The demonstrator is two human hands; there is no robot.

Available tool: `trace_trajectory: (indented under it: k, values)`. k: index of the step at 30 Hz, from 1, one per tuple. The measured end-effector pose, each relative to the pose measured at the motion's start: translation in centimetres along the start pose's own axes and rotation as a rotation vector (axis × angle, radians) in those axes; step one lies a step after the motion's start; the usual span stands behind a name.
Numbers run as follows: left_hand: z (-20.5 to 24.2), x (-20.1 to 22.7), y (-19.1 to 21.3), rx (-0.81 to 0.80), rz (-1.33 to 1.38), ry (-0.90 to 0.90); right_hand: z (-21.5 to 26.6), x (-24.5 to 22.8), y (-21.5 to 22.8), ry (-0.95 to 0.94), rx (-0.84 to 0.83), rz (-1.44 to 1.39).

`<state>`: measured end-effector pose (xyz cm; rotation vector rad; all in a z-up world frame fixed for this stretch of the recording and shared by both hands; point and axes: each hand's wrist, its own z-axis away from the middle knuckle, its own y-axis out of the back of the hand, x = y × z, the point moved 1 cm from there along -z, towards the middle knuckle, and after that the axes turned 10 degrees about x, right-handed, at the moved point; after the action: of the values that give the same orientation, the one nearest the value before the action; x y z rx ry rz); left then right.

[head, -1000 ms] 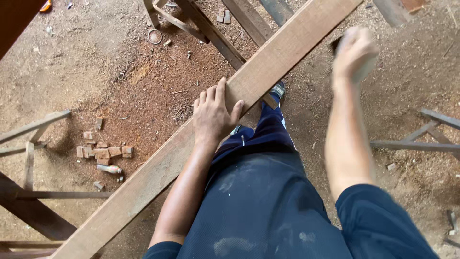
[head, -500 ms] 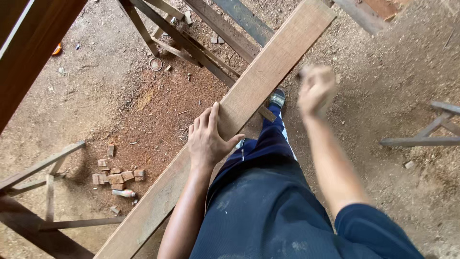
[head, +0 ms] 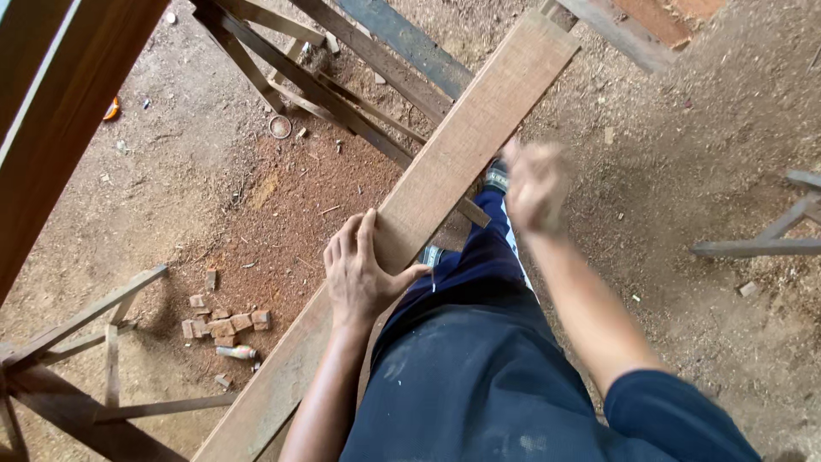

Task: The person sands long wooden beams by hand using sandpaper.

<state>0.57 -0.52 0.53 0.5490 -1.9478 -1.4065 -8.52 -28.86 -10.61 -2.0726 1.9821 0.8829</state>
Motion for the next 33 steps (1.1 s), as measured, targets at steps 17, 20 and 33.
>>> trace_trajectory:
  k: [17,20,33]
  values:
    - [-0.5,-0.2,-0.4,-0.141,-0.072,0.016,-0.1,-0.4,1.8,-0.144,-0.141,-0.763]
    - [-0.3,-0.6,-0.6,-0.228,-0.067,0.039,-1.3,6.4,0.3,-0.318,0.063,-0.538]
    - [-0.4,-0.4,-0.4,-0.208,-0.065,0.059,-6.9,5.4,-0.2,-0.032,0.029,-0.004]
